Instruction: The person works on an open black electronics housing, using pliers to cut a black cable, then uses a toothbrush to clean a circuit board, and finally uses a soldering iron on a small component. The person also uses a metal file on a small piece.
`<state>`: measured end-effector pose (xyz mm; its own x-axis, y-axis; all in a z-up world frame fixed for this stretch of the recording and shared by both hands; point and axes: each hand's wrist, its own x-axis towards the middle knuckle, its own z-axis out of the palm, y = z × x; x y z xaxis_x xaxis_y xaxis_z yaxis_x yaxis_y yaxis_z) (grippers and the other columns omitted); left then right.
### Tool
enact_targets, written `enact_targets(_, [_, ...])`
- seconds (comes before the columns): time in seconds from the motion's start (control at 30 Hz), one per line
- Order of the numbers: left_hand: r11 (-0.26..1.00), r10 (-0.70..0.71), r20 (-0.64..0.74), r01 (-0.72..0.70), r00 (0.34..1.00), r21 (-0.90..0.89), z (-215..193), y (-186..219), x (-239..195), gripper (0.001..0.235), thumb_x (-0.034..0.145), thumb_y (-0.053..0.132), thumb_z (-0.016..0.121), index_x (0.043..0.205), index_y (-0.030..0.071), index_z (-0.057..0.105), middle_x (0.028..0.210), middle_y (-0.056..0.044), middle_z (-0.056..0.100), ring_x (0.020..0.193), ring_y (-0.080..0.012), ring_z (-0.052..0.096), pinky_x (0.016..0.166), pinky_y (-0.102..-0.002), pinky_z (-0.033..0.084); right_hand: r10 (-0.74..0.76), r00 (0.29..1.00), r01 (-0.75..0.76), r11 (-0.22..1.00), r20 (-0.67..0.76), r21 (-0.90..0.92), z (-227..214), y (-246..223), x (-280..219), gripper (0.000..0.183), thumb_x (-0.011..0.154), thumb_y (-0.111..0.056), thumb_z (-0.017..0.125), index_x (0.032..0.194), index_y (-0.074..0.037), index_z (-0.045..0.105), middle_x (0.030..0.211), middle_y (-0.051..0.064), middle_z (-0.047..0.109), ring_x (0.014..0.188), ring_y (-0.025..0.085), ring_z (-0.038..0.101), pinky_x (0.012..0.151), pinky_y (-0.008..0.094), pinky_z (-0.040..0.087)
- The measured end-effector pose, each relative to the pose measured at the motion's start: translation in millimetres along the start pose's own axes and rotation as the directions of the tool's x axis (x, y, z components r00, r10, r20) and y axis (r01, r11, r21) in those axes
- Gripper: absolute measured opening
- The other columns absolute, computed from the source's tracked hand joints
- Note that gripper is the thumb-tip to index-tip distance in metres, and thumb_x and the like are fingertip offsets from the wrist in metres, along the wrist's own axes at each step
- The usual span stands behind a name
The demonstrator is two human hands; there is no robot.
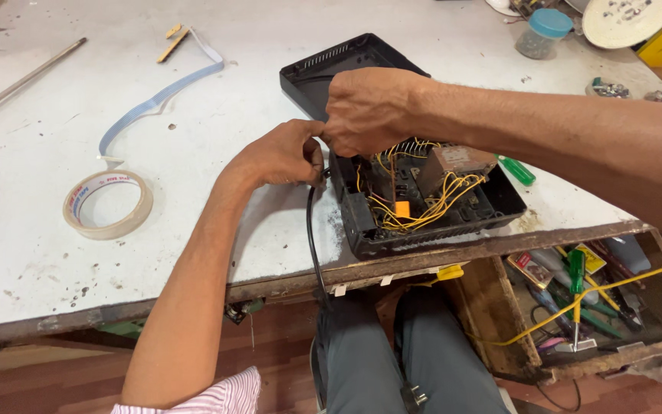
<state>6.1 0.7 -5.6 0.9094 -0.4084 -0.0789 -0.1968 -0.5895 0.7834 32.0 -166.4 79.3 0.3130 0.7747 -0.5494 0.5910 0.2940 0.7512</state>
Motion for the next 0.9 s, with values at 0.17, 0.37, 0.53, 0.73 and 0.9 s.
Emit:
enact_targets(0.17, [1.000,-0.031,0.016,0.031,0.999,-0.001,0,2,1,0.064,0.062,-0.004,0.079,0.124,0.001,0.066,0.064,-0.001,0.068,0.060,-0.0129,0.063,0.059,-0.030,0.050,0.049,0.984,-0.075,0.985,0.169,0.154,-4,-6,-8,0.053,0.104,-0.051,0.049,0.066,-0.015,0.060,0.058,-0.007,0.057,0.056,0.010,0.054,0.061,0.032,0.050])
enact_targets(0.37, [0.999,-0.018,0.031,0.019,0.999,-0.043,-1,1,-1,0.063,0.061,-0.005,0.081,0.122,0.001,0.068,0.063,-0.002,0.067,0.058,-0.0134,0.062,0.059,-0.029,0.049,0.159,0.984,-0.170,0.975,0.083,0.142,-20,-7,-23,0.049,0.095,-0.052,0.062,0.063,-0.014,0.063,0.067,-0.002,0.064,0.072,0.015,0.060,0.083,0.035,0.047])
enact_targets(0.53, [0.993,-0.064,0.016,0.062,0.998,0.097,-3,4,-2,0.049,0.065,-0.002,0.079,0.114,-0.001,0.071,0.065,-0.006,0.068,0.061,-0.0162,0.060,0.058,-0.034,0.046,0.273,0.962,-0.261,0.926,-0.006,0.273,-22,1,-43,0.052,0.083,-0.062,0.069,0.071,-0.011,0.072,0.076,0.001,0.069,0.086,0.021,0.063,0.089,0.037,0.047])
enact_targets(0.73, [0.997,-0.044,-0.035,0.041,0.998,-0.058,0,1,0,0.037,0.066,-0.005,0.073,0.104,-0.006,0.076,0.064,-0.010,0.070,0.055,-0.0162,0.065,0.052,-0.033,0.052,0.477,0.866,-0.345,0.787,-0.150,0.511,-1,-9,-55,0.053,0.077,-0.060,0.075,0.081,-0.008,0.075,0.082,0.006,0.070,0.091,0.024,0.063,0.088,0.040,0.047])
enact_targets(0.9, [0.981,-0.098,-0.037,0.090,0.995,-0.171,0,0,1,0.043,0.062,-0.007,0.076,0.105,-0.004,0.073,0.063,-0.010,0.074,0.053,-0.0139,0.069,0.049,-0.027,0.055,0.495,0.851,-0.320,0.755,-0.178,0.572,21,-14,-56,0.047,0.077,-0.052,0.079,0.086,-0.006,0.076,0.087,0.008,0.068,0.094,0.024,0.061,0.100,0.041,0.045])
